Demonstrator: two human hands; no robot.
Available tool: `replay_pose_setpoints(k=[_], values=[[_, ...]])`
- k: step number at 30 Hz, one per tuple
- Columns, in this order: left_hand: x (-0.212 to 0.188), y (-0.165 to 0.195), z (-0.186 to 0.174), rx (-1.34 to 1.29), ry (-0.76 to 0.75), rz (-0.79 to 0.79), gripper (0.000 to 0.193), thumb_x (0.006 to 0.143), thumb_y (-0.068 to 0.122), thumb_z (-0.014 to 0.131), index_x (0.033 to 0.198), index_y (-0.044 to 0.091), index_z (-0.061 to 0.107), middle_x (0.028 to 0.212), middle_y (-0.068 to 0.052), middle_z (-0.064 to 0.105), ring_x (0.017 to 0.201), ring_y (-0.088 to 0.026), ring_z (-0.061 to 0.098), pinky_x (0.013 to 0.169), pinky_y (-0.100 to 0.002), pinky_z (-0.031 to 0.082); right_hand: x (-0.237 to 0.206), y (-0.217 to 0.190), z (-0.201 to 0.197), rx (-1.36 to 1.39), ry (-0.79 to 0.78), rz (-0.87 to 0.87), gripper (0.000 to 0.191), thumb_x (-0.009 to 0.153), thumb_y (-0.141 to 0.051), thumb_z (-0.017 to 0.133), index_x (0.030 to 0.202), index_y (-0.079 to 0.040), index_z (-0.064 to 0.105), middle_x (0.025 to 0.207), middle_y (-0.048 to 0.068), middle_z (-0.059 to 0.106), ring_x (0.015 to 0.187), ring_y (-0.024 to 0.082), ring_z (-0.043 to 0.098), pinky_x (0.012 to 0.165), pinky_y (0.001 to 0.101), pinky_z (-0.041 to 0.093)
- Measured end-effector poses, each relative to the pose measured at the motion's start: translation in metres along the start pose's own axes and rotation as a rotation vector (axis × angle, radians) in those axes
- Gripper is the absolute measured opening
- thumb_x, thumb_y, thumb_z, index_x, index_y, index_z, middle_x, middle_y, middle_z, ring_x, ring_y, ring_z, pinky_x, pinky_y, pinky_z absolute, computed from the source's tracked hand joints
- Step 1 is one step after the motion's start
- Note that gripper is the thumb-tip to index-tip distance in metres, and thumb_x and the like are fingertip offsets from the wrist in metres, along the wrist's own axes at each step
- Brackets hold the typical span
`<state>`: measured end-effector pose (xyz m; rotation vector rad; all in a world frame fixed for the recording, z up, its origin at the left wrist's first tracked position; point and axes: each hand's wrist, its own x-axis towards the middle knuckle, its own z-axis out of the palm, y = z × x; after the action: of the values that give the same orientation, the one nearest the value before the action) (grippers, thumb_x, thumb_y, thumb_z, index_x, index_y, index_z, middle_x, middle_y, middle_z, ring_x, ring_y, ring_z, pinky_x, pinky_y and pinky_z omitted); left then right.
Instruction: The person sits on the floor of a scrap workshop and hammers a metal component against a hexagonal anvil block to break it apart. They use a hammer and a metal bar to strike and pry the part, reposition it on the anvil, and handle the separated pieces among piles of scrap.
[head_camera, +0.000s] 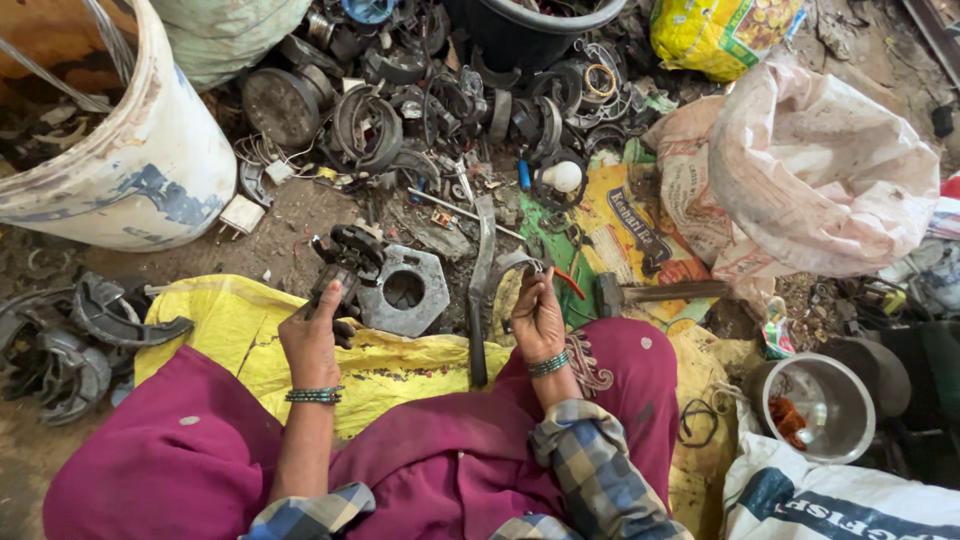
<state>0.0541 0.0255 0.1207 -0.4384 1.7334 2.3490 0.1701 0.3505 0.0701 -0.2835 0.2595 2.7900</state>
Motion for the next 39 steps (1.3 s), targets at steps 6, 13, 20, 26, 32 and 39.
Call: replay_pose_setpoints(k=[6,13,20,26,32,39], values=[[0.004,-0.010,-0.006,0.038,0.009,0.033,0.033,0.089,0.031,0.082,0.097,-0.001,0.077,0.075,-0.002,0.070,0.050,-0.007,0.054,0.042,-0.025,0.039,-0.005,0.007,0.012,-0.171,0.025,-0.068,0.016,0.106,-0.016,0.070,0.102,-0.001,0.067,0.096,0.009,0.072,0.082,0.013,0.073,0.074,0.0181,0.063],[0.003,-0.011,-0.011,0.063,0.018,0.013,0.036,0.092,0.031,0.084,0.095,-0.003,0.074,0.075,-0.003,0.067,0.051,-0.009,0.055,0.043,-0.026,0.042,-0.041,0.008,0.061,-1.094,0.274,-0.271,0.006,0.095,-0.008,0.067,0.100,-0.005,0.069,0.090,0.004,0.073,0.080,0.012,0.069,0.073,0.0237,0.058],[-0.003,-0.005,-0.010,0.087,-0.021,-0.017,0.036,0.091,0.034,0.081,0.097,-0.001,0.074,0.074,-0.006,0.069,0.048,-0.011,0.056,0.040,-0.026,0.041,-0.047,-0.095,0.215,-0.912,-0.028,-0.740,0.028,0.096,-0.013,0.063,0.121,0.000,0.066,0.113,0.010,0.074,0.097,0.014,0.074,0.083,0.0223,0.062],[0.007,-0.018,-0.007,0.104,-0.056,0.040,0.034,0.090,0.031,0.083,0.097,-0.001,0.077,0.078,0.002,0.068,0.053,-0.006,0.052,0.045,-0.025,0.038,-0.062,-0.128,0.237,-0.702,-0.108,-0.721,0.028,0.097,-0.011,0.062,0.124,-0.001,0.063,0.113,0.016,0.073,0.090,0.016,0.075,0.060,0.0127,0.054],[0.007,-0.028,-0.003,0.277,-0.077,0.061,0.037,0.088,0.034,0.085,0.090,-0.003,0.078,0.069,0.001,0.062,0.055,-0.007,0.049,0.047,-0.029,0.038,-0.033,-0.042,0.072,-1.419,0.036,-0.386,0.028,0.117,-0.012,0.068,0.100,0.009,0.063,0.084,0.009,0.069,0.072,0.013,0.060,0.060,0.0254,0.047],[0.006,-0.024,0.002,0.386,-0.095,0.124,0.037,0.084,0.037,0.082,0.098,0.002,0.081,0.065,0.000,0.067,0.048,-0.007,0.053,0.044,-0.028,0.041,-0.029,0.040,-0.028,-3.082,-0.062,0.036,0.049,0.089,-0.044,0.073,0.117,-0.005,0.062,0.089,0.021,0.073,0.084,0.040,0.070,0.073,0.0505,0.056]])
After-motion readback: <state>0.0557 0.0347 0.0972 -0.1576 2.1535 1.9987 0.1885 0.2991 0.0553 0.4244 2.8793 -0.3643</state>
